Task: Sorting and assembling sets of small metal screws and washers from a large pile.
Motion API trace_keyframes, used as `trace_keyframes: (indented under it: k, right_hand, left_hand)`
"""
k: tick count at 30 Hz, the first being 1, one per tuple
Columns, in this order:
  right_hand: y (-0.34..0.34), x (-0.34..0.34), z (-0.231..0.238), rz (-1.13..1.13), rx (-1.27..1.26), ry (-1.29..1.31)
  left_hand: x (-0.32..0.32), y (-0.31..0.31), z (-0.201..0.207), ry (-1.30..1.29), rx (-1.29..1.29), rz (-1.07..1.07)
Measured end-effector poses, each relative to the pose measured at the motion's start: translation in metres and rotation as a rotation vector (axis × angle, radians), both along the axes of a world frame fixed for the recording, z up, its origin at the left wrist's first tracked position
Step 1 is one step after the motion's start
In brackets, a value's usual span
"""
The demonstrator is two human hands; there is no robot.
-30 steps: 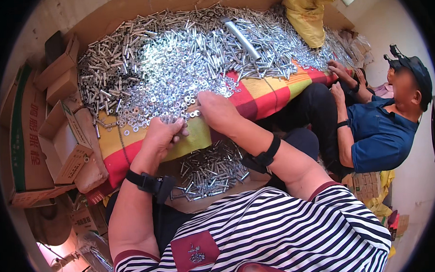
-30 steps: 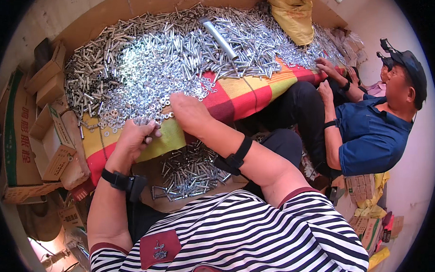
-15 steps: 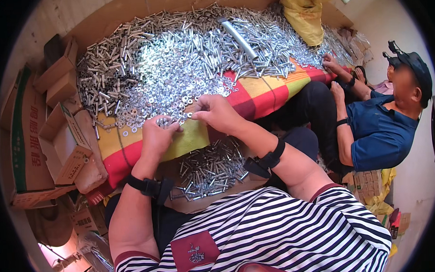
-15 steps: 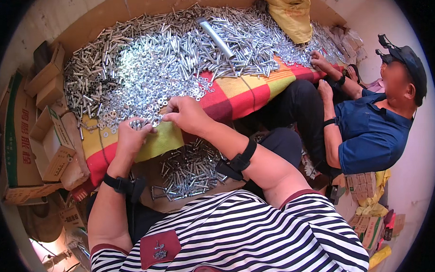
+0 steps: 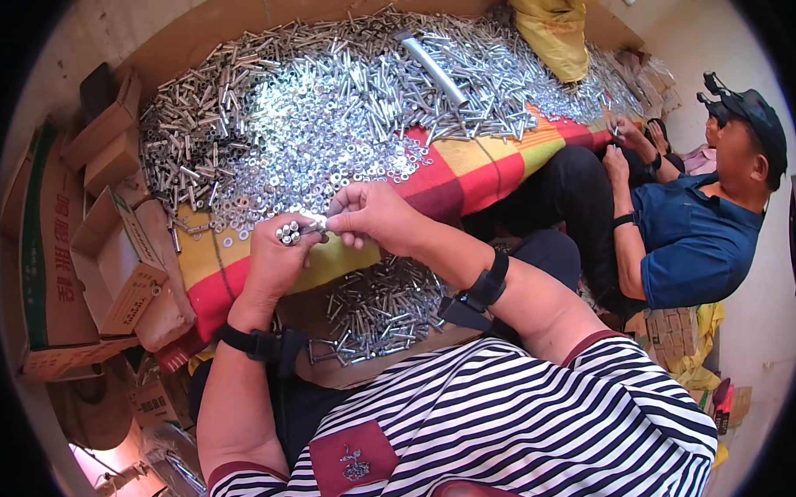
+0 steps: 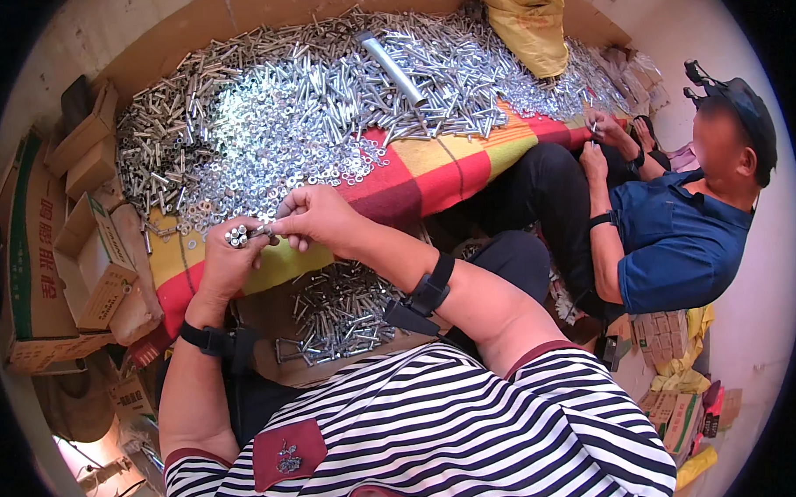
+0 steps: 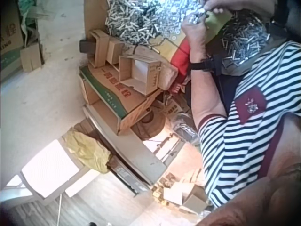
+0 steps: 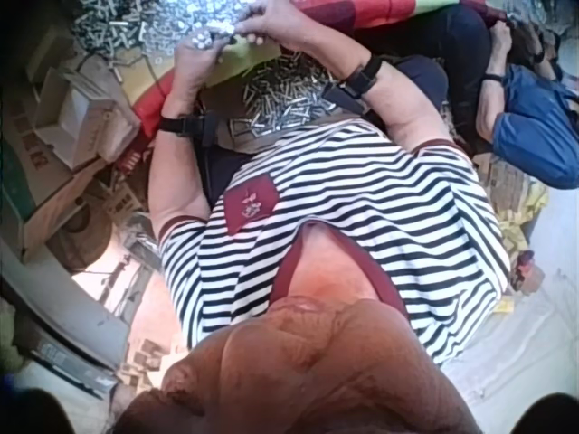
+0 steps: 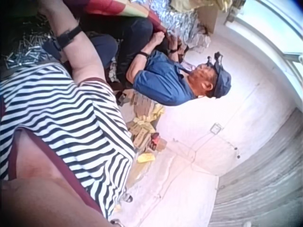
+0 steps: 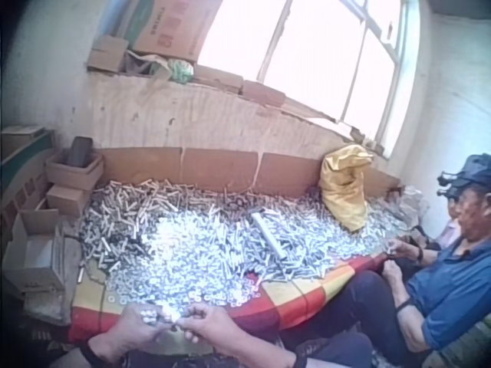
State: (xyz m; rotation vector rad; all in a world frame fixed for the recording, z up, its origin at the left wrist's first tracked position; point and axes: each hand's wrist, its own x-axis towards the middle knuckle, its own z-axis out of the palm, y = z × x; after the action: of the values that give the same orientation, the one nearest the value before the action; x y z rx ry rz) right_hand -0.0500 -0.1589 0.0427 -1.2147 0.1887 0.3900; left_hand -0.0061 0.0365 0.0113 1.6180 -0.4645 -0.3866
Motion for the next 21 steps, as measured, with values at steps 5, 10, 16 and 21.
trace_keyframes:
  k: [5, 10, 16, 21]
  right_hand:
    - [0.0, 0.005, 0.013, 0.118, -0.252, -0.263]
    - [-0.006, 0.013, -0.007, 0.002, -0.796, -0.519]
    - [-0.016, 0.01, -0.02, 0.051, -1.435, -0.808]
    - [-0.018, 0.007, -0.007, -0.024, -0.578, -0.289]
  left_hand:
    - [-0.003, 0.002, 0.007, 0.089, -0.085, -0.011]
    - [-0.001, 0.001, 0.004, 0.201, -0.013, 0.183]
    - [0.0, -0.009, 0.003, 0.285, -0.008, 0.199]
    - [-0.002, -0.014, 0.013, 0.33, -0.048, 0.202]
